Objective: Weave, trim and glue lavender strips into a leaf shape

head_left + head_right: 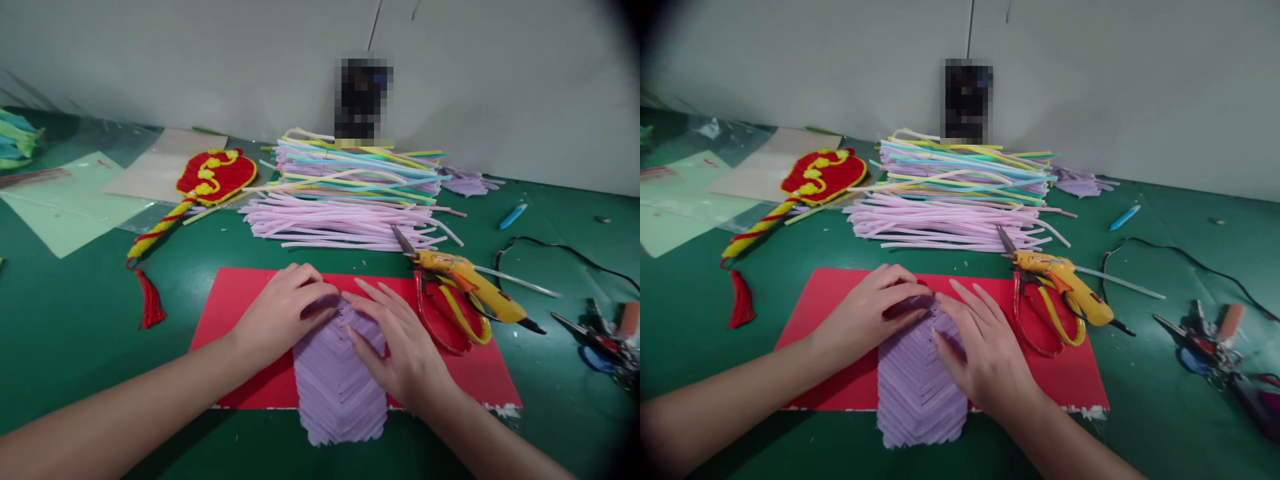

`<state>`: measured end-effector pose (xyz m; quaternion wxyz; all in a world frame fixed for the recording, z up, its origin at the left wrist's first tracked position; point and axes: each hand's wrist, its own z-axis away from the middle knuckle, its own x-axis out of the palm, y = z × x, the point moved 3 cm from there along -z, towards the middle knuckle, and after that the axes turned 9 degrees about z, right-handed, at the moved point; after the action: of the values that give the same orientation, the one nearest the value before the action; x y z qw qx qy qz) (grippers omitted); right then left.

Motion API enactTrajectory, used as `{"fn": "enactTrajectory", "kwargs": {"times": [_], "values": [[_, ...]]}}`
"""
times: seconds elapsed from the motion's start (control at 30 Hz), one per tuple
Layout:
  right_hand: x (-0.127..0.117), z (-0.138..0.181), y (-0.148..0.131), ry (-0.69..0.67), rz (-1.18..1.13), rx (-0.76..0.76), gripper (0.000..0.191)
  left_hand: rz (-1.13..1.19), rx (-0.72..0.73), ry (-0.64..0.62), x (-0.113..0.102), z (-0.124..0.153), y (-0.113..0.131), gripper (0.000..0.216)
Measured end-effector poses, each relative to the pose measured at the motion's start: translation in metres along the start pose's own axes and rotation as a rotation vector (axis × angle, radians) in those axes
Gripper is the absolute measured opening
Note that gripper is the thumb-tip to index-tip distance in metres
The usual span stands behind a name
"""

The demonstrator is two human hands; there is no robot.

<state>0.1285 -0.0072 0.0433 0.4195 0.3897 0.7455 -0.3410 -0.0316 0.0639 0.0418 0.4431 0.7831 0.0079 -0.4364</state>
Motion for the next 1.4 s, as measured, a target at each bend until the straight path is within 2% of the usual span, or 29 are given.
{"fn": "enactTrajectory", "kwargs": {"times": [0.43,0.73,0.83,0.9,0.97,1.13,1.3,1.4], "values": [[-0.002,0.002,0.001,-0.001,-0.050,0.020,0.042,0.004,-0.033,0.028,0.001,0.000,-0.002,0.019],[0.001,0.001,-0.001,-0.087,-0.052,-0.044,0.040,0.029,-0.084,0.011,0.002,0.001,-0.003,0.020],[-0.004,0.002,0.000,0.020,-0.075,-0.007,0.040,0.102,-0.126,0.031,0.000,-0.001,-0.003,0.018],[-0.008,0.002,0.003,0.151,-0.076,0.084,0.036,0.186,-0.171,0.077,-0.003,-0.002,-0.006,0.015],[-0.010,0.002,0.006,0.223,-0.047,0.178,0.030,0.256,-0.233,0.146,-0.006,-0.004,-0.010,0.014],[-0.006,-0.001,0.006,0.180,0.052,0.232,0.014,0.351,-0.318,0.250,-0.008,-0.006,-0.020,0.014],[-0.004,-0.001,0.002,0.216,0.176,0.198,0.016,0.450,-0.277,0.313,-0.008,-0.008,-0.023,0.018],[-0.011,0.002,0.007,0.245,0.247,0.216,0.020,0.475,-0.269,0.285,-0.008,-0.010,-0.026,0.020]]}}
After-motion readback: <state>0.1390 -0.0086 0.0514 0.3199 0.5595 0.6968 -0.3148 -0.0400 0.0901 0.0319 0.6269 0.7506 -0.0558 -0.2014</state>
